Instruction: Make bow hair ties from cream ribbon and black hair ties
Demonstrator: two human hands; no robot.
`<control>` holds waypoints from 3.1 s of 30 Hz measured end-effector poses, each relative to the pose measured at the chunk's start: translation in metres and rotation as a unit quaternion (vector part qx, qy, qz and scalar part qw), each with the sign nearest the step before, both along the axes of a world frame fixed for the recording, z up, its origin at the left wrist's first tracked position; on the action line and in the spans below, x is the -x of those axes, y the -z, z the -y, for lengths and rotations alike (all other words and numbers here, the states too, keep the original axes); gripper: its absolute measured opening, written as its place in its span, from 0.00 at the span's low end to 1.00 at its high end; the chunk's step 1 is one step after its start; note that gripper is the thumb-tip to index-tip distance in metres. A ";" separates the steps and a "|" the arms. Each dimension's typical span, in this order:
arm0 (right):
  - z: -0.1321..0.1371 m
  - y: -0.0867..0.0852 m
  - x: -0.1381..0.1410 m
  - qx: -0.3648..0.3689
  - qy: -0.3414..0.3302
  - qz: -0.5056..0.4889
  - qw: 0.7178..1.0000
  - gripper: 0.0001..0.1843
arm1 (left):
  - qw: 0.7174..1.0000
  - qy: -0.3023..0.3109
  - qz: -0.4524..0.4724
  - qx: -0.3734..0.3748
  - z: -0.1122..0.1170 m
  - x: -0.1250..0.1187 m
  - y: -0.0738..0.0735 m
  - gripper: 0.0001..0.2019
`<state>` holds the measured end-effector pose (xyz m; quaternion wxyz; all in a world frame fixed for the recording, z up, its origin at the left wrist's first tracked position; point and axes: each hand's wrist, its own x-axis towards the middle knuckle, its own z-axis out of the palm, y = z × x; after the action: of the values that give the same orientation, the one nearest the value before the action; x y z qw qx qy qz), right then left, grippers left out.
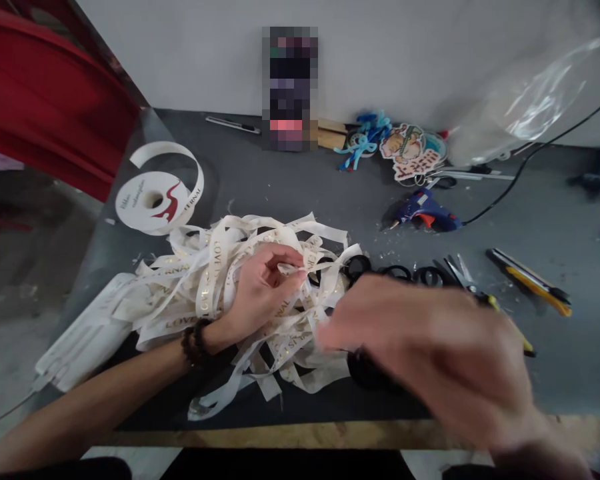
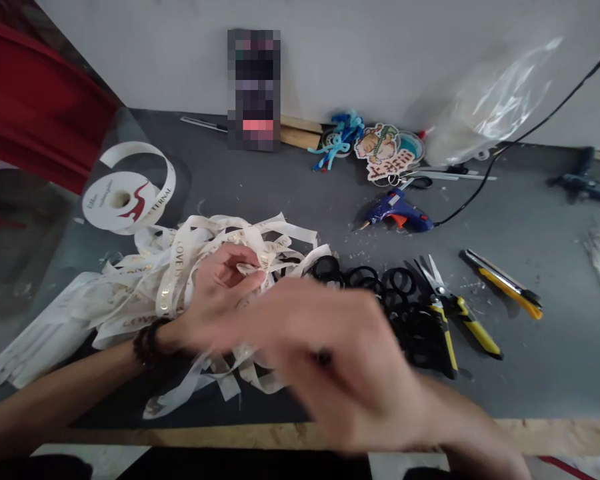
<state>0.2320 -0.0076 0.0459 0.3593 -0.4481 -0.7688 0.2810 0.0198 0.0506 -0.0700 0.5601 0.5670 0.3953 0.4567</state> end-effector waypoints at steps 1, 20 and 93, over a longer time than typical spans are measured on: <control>-0.011 -0.004 -0.006 0.011 0.065 0.046 0.997 0.16 | 1.000 0.002 0.014 -0.002 0.000 0.000 -0.001 0.09; -0.105 0.057 -0.157 0.222 0.343 0.568 0.715 0.32 | 0.994 0.018 -0.014 0.104 -0.001 -0.001 -0.007 0.15; -0.067 0.022 -0.034 -0.053 0.278 0.374 0.883 0.07 | 0.989 -0.039 0.031 0.139 -0.002 -0.004 -0.004 0.22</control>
<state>0.2660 0.0590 0.0237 0.1322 -0.6955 -0.7036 -0.0603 0.0240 0.0523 -0.0663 0.6274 0.4534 0.4594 0.4356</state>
